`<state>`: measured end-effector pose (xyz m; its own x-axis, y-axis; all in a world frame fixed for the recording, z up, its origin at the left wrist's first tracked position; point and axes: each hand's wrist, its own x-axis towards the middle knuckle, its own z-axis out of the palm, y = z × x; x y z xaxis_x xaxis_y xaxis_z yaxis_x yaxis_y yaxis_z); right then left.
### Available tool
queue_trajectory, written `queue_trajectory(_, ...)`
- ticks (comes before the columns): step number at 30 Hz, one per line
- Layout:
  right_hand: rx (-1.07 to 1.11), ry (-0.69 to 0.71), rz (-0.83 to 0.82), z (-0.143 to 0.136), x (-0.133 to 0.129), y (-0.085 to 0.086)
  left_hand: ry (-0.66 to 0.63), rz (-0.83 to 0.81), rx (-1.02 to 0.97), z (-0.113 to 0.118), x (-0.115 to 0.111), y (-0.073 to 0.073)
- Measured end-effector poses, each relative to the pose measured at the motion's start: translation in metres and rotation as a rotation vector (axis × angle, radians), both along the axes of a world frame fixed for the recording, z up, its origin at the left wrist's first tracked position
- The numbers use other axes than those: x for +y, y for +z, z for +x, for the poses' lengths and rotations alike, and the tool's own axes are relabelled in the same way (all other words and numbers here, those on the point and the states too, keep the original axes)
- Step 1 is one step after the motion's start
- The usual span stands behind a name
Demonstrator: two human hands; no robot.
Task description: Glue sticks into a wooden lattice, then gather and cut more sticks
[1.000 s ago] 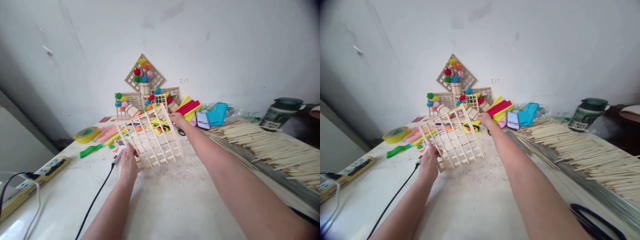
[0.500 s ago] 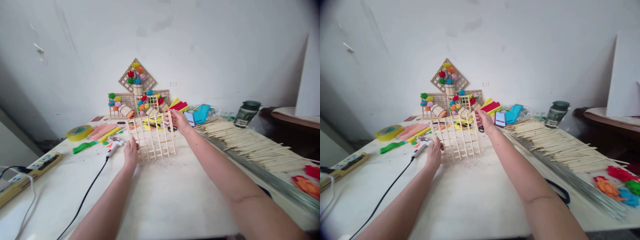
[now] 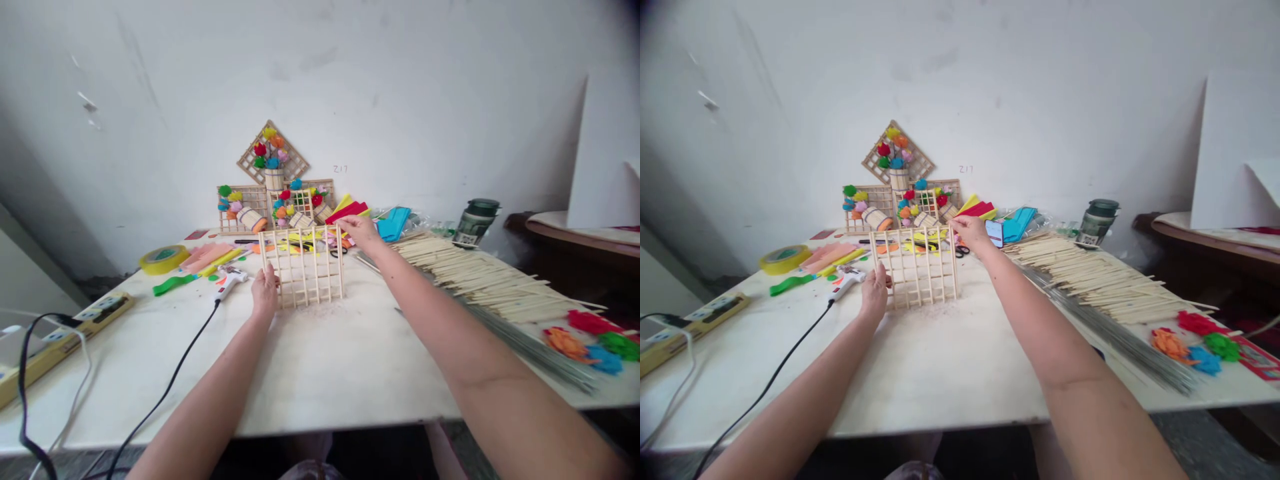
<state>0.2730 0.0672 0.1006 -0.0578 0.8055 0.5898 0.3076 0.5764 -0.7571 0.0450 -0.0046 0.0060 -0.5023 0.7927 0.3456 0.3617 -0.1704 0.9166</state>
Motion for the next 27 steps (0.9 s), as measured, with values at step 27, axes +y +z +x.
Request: queue_trajectory(27, 0.044, 0.033, 0.145, 0.007, -0.022, 0.002, 0.072, 0.115, -0.003, 0.006, -0.003, -0.001)
